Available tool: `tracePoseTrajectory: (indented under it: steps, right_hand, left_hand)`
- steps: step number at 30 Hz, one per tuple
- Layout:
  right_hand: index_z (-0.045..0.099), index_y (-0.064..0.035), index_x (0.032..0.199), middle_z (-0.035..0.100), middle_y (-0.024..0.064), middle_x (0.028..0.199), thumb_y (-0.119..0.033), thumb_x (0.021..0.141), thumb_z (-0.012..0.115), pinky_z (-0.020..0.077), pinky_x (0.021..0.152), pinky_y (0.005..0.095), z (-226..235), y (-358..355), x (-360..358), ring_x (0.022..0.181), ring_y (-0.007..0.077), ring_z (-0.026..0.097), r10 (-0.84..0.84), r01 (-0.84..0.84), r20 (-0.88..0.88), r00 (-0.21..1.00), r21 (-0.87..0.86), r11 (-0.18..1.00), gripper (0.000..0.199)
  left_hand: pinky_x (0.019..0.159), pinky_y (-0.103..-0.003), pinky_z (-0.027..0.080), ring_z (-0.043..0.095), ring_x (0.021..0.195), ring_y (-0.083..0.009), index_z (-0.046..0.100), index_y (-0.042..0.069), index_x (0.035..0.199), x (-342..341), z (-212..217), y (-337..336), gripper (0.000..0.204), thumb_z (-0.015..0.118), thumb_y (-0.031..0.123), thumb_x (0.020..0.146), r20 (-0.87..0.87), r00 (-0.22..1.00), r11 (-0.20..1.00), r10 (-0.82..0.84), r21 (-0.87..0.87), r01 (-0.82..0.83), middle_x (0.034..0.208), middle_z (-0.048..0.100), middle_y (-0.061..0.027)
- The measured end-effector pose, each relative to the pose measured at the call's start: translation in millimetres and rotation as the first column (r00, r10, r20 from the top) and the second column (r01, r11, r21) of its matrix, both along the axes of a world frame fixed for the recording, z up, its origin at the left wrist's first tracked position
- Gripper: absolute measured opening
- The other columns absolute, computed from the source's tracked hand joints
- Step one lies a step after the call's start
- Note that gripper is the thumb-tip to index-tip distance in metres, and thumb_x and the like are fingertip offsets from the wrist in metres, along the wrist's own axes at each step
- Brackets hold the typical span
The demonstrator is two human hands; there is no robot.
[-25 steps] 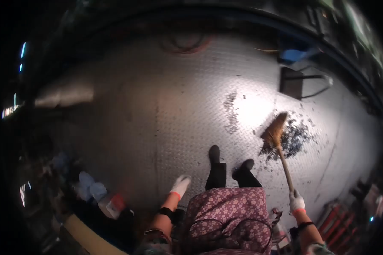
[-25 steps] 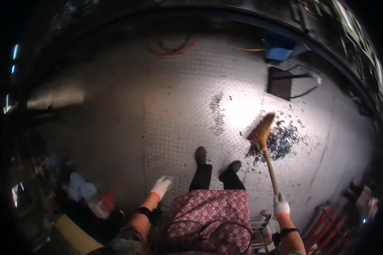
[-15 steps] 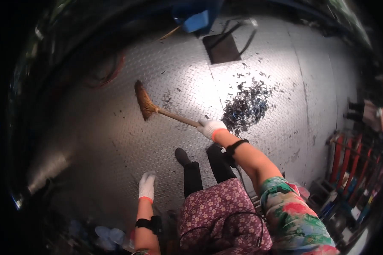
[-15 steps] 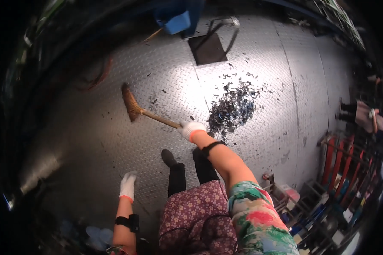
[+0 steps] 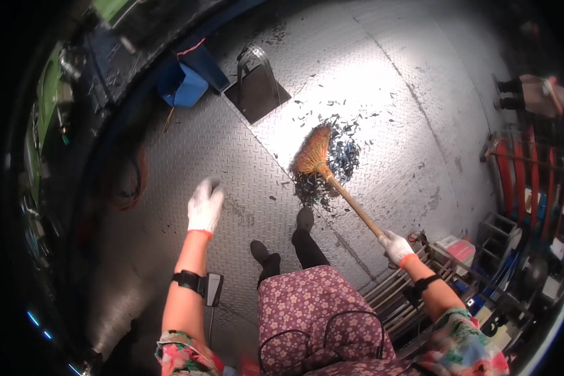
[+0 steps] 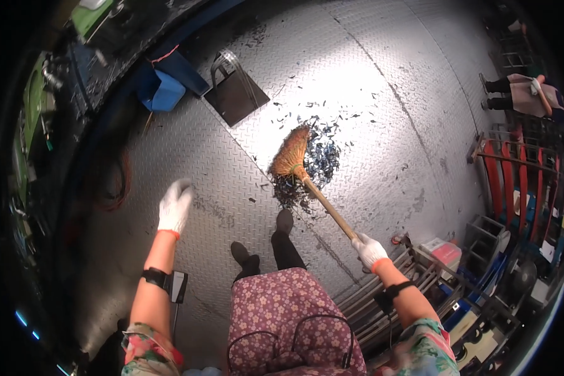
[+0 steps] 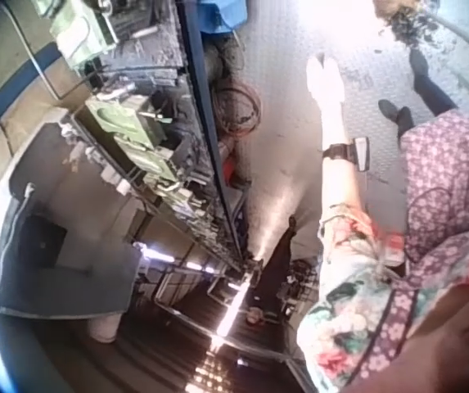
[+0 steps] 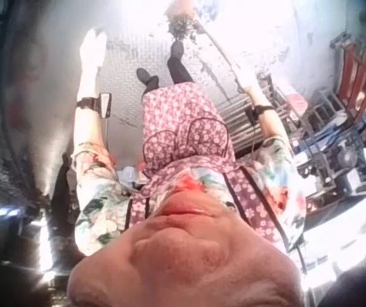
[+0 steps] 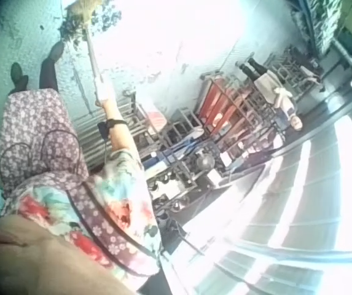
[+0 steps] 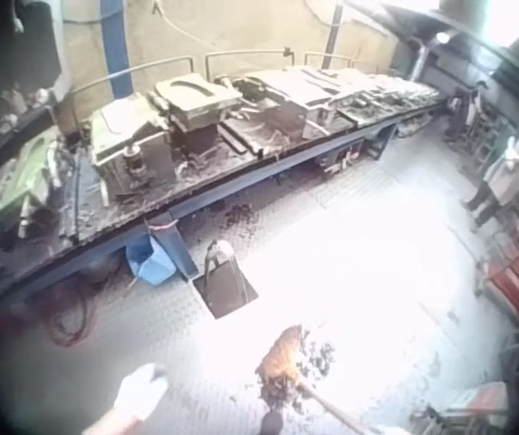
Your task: Sweeping manufacturing waste and scraps from the factory floor into a dustpan.
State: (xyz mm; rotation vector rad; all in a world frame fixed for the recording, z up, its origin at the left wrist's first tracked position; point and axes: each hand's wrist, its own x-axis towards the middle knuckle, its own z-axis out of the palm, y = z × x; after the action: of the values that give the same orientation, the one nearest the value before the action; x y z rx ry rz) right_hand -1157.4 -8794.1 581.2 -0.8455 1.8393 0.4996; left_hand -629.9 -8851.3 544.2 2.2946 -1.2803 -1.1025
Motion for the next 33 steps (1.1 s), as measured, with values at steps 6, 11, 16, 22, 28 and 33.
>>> tracePoseTrajectory:
  steps: [6,11,16,22,28,33]
  right_hand:
    - [0.033,-0.0183,0.158,0.067,0.0297,0.117,-0.02,0.087,0.063,0.0506,0.095,0.0429,-20.9,-35.4,-65.6,0.11,0.0432,0.066,0.162,-0.289,-0.297,0.941,-0.457,0.841,0.077]
    - [0.019,-0.0199,0.162,0.066,0.0358,0.107,-0.023,0.087,0.056,0.052,0.089,0.047,-110.4,-207.5,38.7,0.1,0.0478,0.067,0.004,-0.006,-0.006,1.0,-0.384,0.923,0.083]
    - [0.03,-0.0235,0.159,0.065,0.0318,0.122,-0.017,0.087,0.053,0.0515,0.094,0.0457,-201.7,-360.4,69.0,0.111,0.0425,0.066,0.065,-0.1,-0.089,0.994,-0.491,0.865,0.076]
    - [0.017,-0.0355,0.159,0.07,0.0283,0.1,-0.007,0.091,0.046,0.0546,0.084,0.0523,-254.7,-281.4,48.6,0.094,0.0445,0.07,0.32,-0.392,-0.233,0.918,-0.421,0.818,0.079]
    - [0.027,-0.0324,0.156,0.07,0.0244,0.1,-0.012,0.09,0.052,0.0559,0.078,0.052,-147.2,-90.8,-11.3,0.089,0.0424,0.07,0.365,-0.39,-0.16,0.917,-0.169,0.905,0.073]
    - [0.029,-0.0336,0.158,0.07,0.0259,0.104,-0.016,0.09,0.056,0.0545,0.083,0.0477,-81.3,-43.5,-55.7,0.095,0.0432,0.069,0.088,-0.144,-0.229,0.969,-0.244,0.959,0.075]
  left_hand:
    - [0.104,-0.047,0.045,0.056,0.124,-0.0391,0.06,0.007,0.13,-25.1,-15.8,-222.0,0.054,0.064,0.042,0.088,0.359,0.913,0.843,-0.192,-0.416,0.341,0.135,0.059,-0.0187]
    - [0.112,-0.044,0.039,0.05,0.134,-0.0433,0.05,-0.007,0.141,-21.2,-78.3,-340.5,0.102,0.053,0.076,0.083,0.343,0.939,0.974,-0.037,-0.196,0.11,0.142,0.051,-0.0338]
    - [0.112,-0.038,0.037,0.053,0.135,-0.0337,0.06,-0.009,0.134,-35.6,-124.1,-408.2,0.098,0.057,0.074,0.083,-0.036,0.999,0.999,0.032,-0.021,-0.033,0.138,0.059,-0.027]
    - [0.097,-0.033,0.044,0.062,0.106,-0.0208,0.069,-0.005,0.116,-52.3,-120.9,-385.7,0.059,0.072,0.044,0.086,-0.362,0.918,0.982,0.163,-0.034,-0.188,0.113,0.069,-0.0117]
    - [0.086,-0.028,0.044,0.057,0.088,-0.0119,0.07,-0.002,0.108,-1.8,-130.7,-294.7,0.042,0.068,0.036,0.089,-0.372,0.923,0.995,0.095,0.005,-0.1,0.097,0.067,-0.0035]
    - [0.079,-0.027,0.042,0.052,0.082,-0.009,0.069,0.0,0.103,11.3,-81.0,-225.1,0.029,0.066,0.027,0.092,-0.271,0.954,0.982,0.129,-0.102,-0.162,0.09,0.063,0.001]
